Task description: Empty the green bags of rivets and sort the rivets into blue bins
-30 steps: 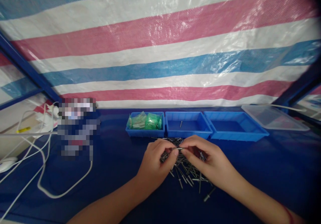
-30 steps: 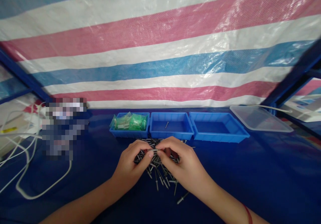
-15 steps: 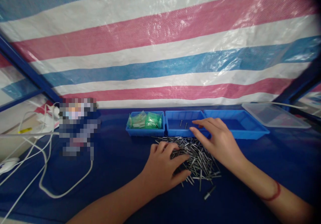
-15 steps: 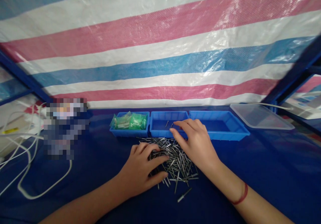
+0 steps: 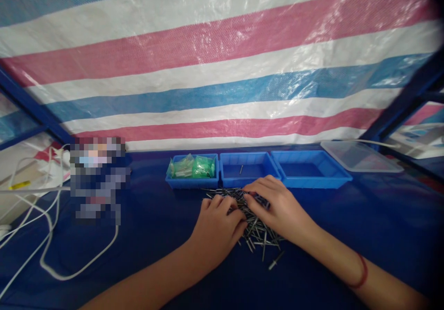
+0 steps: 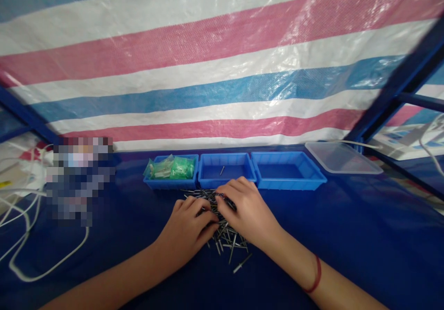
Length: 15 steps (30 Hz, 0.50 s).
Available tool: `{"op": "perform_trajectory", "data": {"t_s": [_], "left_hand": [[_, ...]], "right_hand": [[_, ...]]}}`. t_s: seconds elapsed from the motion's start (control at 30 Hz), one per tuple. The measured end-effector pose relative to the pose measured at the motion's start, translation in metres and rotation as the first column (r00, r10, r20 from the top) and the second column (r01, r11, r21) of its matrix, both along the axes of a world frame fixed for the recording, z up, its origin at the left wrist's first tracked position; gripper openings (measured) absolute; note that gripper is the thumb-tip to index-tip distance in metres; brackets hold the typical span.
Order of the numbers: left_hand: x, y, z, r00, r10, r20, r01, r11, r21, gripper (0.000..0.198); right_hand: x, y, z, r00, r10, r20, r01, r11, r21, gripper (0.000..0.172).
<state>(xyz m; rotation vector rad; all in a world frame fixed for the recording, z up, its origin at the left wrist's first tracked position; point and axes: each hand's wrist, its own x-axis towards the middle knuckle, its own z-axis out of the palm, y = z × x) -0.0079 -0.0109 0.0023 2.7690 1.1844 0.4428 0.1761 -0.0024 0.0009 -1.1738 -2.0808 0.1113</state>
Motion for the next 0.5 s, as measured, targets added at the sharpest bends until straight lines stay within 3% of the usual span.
{"op": "perform_trajectory", "data": {"t_s": [0.1,0.2,0.37,0.5], "left_hand": [[0.003,0.003,0.008,1.000,0.020,-0.022,-0.021,1.000,-0.018,0.008],[0.002,0.007,0.013,0.996,0.063,0.068,-0.060,0.998,-0.036,0.011],[-0.005,0.011,0.010,0.929,0.155,0.336,-0.113,0.984,-0.141,0.012],[-0.006,0.007,0.003,0.890,0.151,0.429,-0.074,0.979,-0.191,0.009]], "right_hand": [[0.001,-0.001,0.001,0.999,0.022,0.031,-0.021,0.999,-0.030,0.016],[0.000,-0.003,0.001,1.000,-0.009,-0.008,0.009,0.998,-0.067,0.017],[-0.008,-0.008,0.003,0.960,-0.006,-0.280,-0.053,0.977,-0.205,0.007],[-0.016,-0.012,0.004,0.916,-0.017,-0.401,-0.096,0.960,-0.261,0.010]]}}
